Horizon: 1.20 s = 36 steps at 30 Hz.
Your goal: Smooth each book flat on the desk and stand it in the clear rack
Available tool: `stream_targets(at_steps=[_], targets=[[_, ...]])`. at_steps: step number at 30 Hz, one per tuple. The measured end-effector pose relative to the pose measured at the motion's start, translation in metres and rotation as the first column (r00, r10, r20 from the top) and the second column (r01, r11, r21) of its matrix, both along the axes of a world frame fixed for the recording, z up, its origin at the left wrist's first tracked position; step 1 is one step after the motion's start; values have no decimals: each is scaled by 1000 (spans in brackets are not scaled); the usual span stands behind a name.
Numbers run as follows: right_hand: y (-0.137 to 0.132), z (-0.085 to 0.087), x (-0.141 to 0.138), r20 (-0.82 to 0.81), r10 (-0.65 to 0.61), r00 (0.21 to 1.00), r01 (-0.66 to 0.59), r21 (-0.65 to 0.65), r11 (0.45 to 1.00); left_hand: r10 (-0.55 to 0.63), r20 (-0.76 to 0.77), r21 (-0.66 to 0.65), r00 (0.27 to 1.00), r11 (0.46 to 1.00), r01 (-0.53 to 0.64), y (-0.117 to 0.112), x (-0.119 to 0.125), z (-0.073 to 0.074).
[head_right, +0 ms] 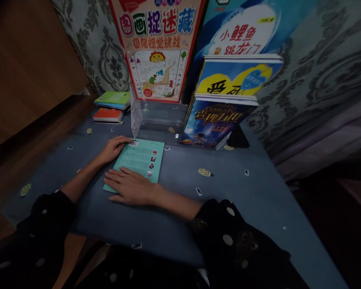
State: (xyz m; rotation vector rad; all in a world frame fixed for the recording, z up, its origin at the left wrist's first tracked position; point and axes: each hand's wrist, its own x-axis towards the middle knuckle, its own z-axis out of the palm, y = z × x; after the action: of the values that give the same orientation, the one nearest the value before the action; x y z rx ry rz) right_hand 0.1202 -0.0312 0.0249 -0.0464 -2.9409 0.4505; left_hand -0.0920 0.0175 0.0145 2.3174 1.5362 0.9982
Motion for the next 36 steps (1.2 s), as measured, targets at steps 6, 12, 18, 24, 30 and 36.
stream_targets(at_steps=[6,12,18,24,30,36], targets=[[-8,7,34,-2,-41,999,41,-63,997,18,-118,56,993,998,-11,-6,7,-3],[50,-8,58,-11,-321,947,320,-67,945,30,-132,77,991,997,-20,-8,9,-2],[102,-17,74,-148,-555,818,560,-9,828,41,-163,92,986,995,-26,-8,10,-3],[104,-20,76,-180,-561,808,569,-9,822,81,-179,100,980,993,-64,-8,12,-5],[95,-27,82,-131,-556,821,561,-2,828,70,-164,80,984,995,-57,-9,12,-4],[85,-27,87,-82,-589,804,590,-13,807,81,-176,72,981,995,-70,-10,13,-3]])
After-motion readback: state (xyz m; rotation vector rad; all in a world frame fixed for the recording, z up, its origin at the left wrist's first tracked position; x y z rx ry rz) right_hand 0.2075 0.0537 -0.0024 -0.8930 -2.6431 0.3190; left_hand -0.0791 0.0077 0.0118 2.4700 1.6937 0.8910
